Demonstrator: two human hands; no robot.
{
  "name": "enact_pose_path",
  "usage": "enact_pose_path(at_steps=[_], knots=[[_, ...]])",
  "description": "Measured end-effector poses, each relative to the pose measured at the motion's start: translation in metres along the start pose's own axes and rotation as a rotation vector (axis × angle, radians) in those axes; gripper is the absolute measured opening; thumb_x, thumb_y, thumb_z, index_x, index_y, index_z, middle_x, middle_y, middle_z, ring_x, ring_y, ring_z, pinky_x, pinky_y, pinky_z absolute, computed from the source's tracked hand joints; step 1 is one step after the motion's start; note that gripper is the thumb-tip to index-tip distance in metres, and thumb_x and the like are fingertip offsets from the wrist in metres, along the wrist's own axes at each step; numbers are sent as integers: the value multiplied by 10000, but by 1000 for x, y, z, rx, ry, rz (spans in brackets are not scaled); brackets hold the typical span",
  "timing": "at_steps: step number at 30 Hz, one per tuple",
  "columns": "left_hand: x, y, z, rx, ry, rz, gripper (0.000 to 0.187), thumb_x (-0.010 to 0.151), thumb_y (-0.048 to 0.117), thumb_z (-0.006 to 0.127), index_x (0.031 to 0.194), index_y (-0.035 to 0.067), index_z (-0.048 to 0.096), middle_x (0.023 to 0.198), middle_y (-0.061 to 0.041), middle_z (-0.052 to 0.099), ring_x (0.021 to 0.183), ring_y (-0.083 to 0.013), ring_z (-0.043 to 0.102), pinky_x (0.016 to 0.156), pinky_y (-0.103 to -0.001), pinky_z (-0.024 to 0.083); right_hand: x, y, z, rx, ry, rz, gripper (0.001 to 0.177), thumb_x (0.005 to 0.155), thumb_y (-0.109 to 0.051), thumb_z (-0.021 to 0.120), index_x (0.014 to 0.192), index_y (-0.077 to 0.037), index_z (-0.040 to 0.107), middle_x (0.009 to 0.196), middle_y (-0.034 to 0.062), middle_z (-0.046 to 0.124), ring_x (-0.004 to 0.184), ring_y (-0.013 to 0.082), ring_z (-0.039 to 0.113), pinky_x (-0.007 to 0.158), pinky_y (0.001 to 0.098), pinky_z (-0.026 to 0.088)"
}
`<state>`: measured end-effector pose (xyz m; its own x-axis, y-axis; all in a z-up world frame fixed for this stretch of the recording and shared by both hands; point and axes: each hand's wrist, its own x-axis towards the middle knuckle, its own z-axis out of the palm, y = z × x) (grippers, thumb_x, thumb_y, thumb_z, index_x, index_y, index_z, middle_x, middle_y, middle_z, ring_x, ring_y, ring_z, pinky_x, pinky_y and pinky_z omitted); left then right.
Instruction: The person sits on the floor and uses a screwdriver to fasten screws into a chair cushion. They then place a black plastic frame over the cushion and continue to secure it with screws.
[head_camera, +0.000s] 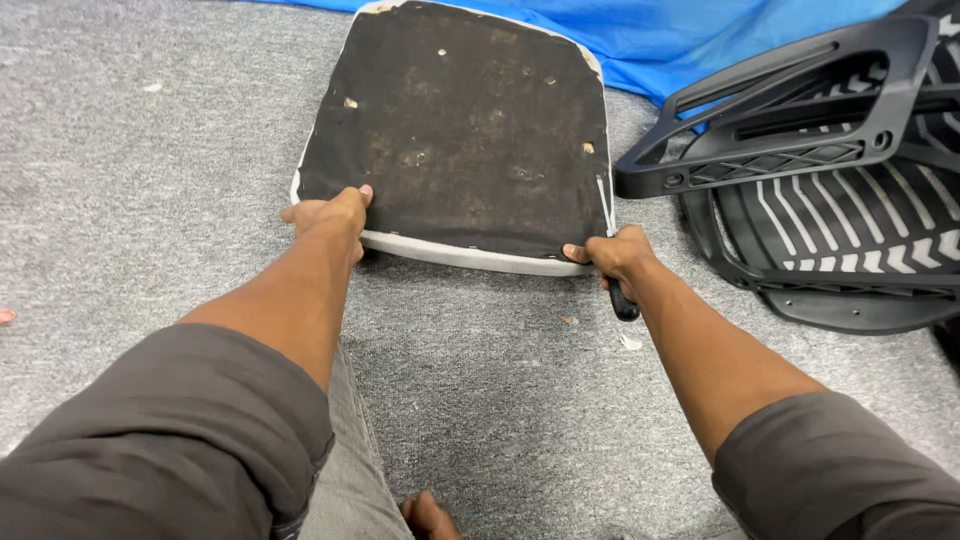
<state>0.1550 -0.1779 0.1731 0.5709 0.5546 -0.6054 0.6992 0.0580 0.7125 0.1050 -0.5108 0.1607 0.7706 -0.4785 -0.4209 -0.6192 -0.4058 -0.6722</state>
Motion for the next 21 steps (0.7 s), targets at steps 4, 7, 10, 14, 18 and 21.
enact_pose_path(at_steps=[4,7,10,14,18,21], knots=[[-1,-4,1,-36,1,-30,1232,810,289,878,1584,-56,-17,1348,-338,517,1202,-405,609,934,-417,593,-7,0,-4,11,38,42,424,725,-150,928,857,88,603,674,107,587,473,169,454,439,364,373],[12,-14,-2,6,4,-44,1258,803,294,899,1579,-62,-24,1379,-373,478,1256,-429,571,1004,-447,536,-16,7,-3,11,22,47,388,717,-121,926,817,118,636,670,131,592,465,182,451,437,371,364],[35,-24,0,148,-10,-60,1291,813,374,880,1589,-93,-39,1371,-369,521,1258,-390,610,1059,-427,481,-29,19,-1,33,30,59,390,712,-114,932,806,131,644,662,147,602,460,184,445,435,375,349],[75,-30,0,832,-173,52,1227,826,498,803,1587,-86,38,1402,-350,478,1304,-393,530,1119,-445,390,-53,30,4,67,16,96,395,695,-120,937,789,130,646,658,149,607,448,194,429,430,391,336],[91,-34,-8,794,-188,51,1224,799,459,821,1595,-58,48,1444,-377,345,1354,-439,400,1131,-479,351,-85,38,7,64,19,95,359,694,-136,930,770,100,670,658,129,622,443,181,440,429,381,333],[76,-31,-11,693,-76,24,1225,780,429,835,1601,-37,55,1475,-396,245,1391,-473,302,1140,-504,322,-106,42,11,45,38,106,407,711,-176,941,767,110,657,645,150,598,424,198,434,423,379,325]])
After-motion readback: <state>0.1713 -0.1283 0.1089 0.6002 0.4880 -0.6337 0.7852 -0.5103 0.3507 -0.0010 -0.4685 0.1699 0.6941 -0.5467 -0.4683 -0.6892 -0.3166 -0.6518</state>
